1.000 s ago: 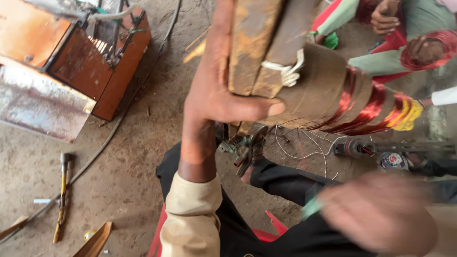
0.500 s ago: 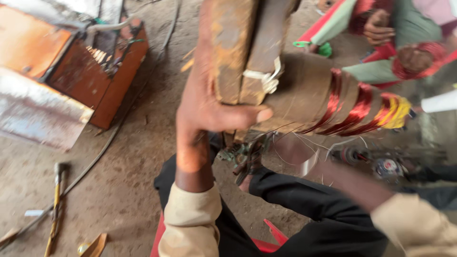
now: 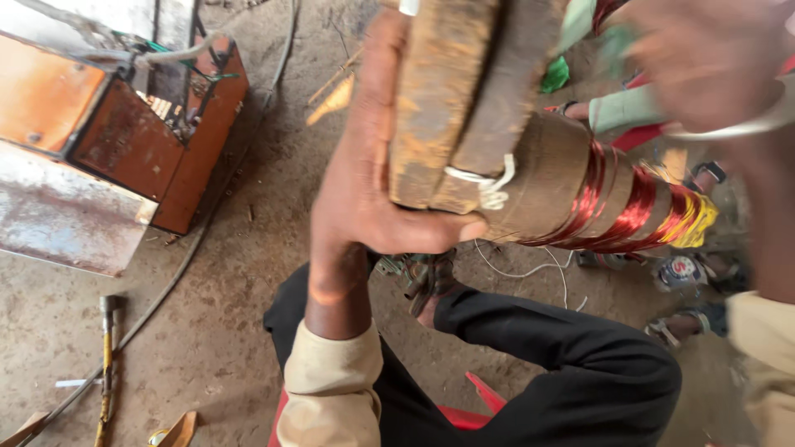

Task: The person winds red copper wire around a cylindrical metal core held in a vise. They use a small green tool to press the wire into place and occasionally adjust the coil. The person continues winding the wire along the length of the core throughout the clip.

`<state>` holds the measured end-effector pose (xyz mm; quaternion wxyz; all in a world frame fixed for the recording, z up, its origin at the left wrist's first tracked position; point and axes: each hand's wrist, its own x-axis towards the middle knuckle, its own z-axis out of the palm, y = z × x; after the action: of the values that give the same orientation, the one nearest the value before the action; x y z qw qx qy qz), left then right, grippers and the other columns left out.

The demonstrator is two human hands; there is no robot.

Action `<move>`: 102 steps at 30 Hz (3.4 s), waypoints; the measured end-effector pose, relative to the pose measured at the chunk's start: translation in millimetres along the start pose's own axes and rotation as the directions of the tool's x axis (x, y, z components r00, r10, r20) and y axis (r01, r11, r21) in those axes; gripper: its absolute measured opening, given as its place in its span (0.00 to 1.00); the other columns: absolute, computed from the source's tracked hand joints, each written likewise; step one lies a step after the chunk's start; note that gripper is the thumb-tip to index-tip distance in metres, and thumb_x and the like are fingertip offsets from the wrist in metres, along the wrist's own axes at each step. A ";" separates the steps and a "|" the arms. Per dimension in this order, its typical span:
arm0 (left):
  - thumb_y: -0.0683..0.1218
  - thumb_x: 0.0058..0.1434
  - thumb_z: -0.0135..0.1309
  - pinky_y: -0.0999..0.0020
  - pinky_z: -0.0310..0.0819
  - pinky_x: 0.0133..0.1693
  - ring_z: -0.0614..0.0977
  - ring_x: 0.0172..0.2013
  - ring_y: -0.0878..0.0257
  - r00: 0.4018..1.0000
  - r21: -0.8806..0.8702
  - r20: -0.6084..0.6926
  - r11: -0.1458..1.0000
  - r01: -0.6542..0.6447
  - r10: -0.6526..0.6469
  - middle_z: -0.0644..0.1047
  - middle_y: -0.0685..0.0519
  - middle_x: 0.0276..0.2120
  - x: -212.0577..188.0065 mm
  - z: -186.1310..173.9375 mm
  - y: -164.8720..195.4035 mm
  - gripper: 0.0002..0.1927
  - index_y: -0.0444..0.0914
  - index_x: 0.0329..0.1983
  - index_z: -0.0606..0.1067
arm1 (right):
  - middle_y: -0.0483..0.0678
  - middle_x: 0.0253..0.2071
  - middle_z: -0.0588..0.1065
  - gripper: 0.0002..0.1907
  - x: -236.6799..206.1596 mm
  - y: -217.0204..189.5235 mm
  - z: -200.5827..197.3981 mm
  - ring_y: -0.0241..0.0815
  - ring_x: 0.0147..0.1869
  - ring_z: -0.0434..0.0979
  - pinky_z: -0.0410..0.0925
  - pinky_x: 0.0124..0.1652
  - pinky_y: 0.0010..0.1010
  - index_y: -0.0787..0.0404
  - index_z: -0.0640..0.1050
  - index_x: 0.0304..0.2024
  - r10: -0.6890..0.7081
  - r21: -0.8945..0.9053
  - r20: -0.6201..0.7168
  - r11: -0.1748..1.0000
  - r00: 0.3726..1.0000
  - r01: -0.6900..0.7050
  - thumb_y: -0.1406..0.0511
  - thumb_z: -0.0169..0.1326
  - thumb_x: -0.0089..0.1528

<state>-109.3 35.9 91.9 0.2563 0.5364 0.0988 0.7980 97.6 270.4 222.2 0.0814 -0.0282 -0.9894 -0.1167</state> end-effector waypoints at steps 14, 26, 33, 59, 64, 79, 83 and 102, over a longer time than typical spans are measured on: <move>0.52 0.49 0.77 0.68 0.47 0.74 0.57 0.74 0.61 0.993 0.426 0.093 0.904 0.031 -0.078 0.54 0.50 0.74 -3.5 -11.3 18.2 0.65 0.35 0.78 0.45 | 0.47 0.50 0.72 0.16 -24.6 -98.5 129.7 0.49 0.52 0.74 0.66 0.48 0.43 0.54 0.74 0.51 -0.042 0.228 0.182 0.974 0.983 -0.001 0.59 0.53 0.61; 0.48 0.41 0.76 0.71 0.53 0.69 0.64 0.67 0.61 0.975 0.290 -0.058 0.931 0.221 -0.214 0.62 0.52 0.66 -6.9 1.8 26.4 0.64 0.33 0.78 0.52 | 0.43 0.36 0.76 0.12 -135.5 -143.3 -27.9 0.41 0.36 0.77 0.71 0.36 0.38 0.53 0.75 0.41 -0.339 -0.040 -0.144 0.941 0.930 0.337 0.61 0.55 0.55; 0.50 0.46 0.77 0.73 0.50 0.72 0.60 0.71 0.66 0.993 0.406 0.027 0.909 0.094 -0.114 0.59 0.56 0.70 -5.0 -3.7 24.4 0.63 0.37 0.79 0.51 | 0.46 0.36 0.76 0.10 -19.4 -27.9 -20.8 0.46 0.37 0.78 0.71 0.35 0.40 0.56 0.75 0.41 -0.056 -0.010 -0.037 0.998 0.998 0.056 0.61 0.55 0.58; 0.52 0.43 0.75 0.65 0.57 0.70 0.66 0.69 0.57 0.976 0.346 -0.075 0.912 0.218 -0.205 0.62 0.47 0.72 4.6 16.3 24.6 0.67 0.34 0.79 0.46 | 0.47 0.40 0.77 0.10 -94.1 -62.8 -61.4 0.51 0.40 0.79 0.70 0.38 0.43 0.54 0.76 0.39 -0.111 -0.095 0.083 0.988 0.990 0.119 0.60 0.56 0.57; 0.53 0.48 0.74 0.70 0.51 0.74 0.60 0.73 0.62 0.997 0.423 0.012 0.904 0.064 -0.077 0.58 0.53 0.72 -0.8 4.6 28.4 0.64 0.40 0.80 0.47 | 0.52 0.42 0.77 0.11 -22.0 1.8 -22.7 0.55 0.43 0.78 0.70 0.39 0.45 0.60 0.76 0.43 0.005 0.002 -0.001 1.000 1.000 -0.005 0.63 0.54 0.60; 0.51 0.47 0.76 0.66 0.53 0.73 0.62 0.71 0.57 0.980 0.367 -0.162 0.915 0.170 -0.117 0.59 0.46 0.73 -2.2 2.1 20.5 0.68 0.33 0.81 0.43 | 0.51 0.33 0.76 0.16 -154.4 -191.0 43.7 0.54 0.34 0.78 0.71 0.36 0.43 0.61 0.76 0.35 -0.229 0.656 0.211 0.754 0.950 0.036 0.57 0.63 0.59; 0.50 0.46 0.75 0.67 0.55 0.72 0.64 0.70 0.58 0.987 0.364 -0.073 0.918 0.157 -0.140 0.61 0.46 0.71 -0.8 3.8 18.1 0.66 0.34 0.80 0.45 | 0.46 0.25 0.68 0.25 -148.2 -133.4 -59.0 0.45 0.26 0.72 0.64 0.23 0.41 0.72 0.82 0.50 -0.483 -0.093 0.290 0.845 0.826 0.527 0.62 0.58 0.54; 0.47 0.46 0.74 0.71 0.47 0.73 0.60 0.72 0.62 0.994 0.403 -0.073 0.910 0.103 -0.080 0.60 0.51 0.73 -3.2 -9.0 29.2 0.64 0.34 0.79 0.46 | 0.50 0.26 0.73 0.09 -156.1 -188.2 228.0 0.54 0.28 0.75 0.65 0.25 0.49 0.56 0.75 0.28 -0.139 0.407 0.197 0.912 0.970 0.048 0.61 0.62 0.52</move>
<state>-125.3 10.5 98.3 0.1739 0.5504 0.2944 0.7617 202.0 135.5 -65.4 -0.0312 0.0236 -0.9954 0.0875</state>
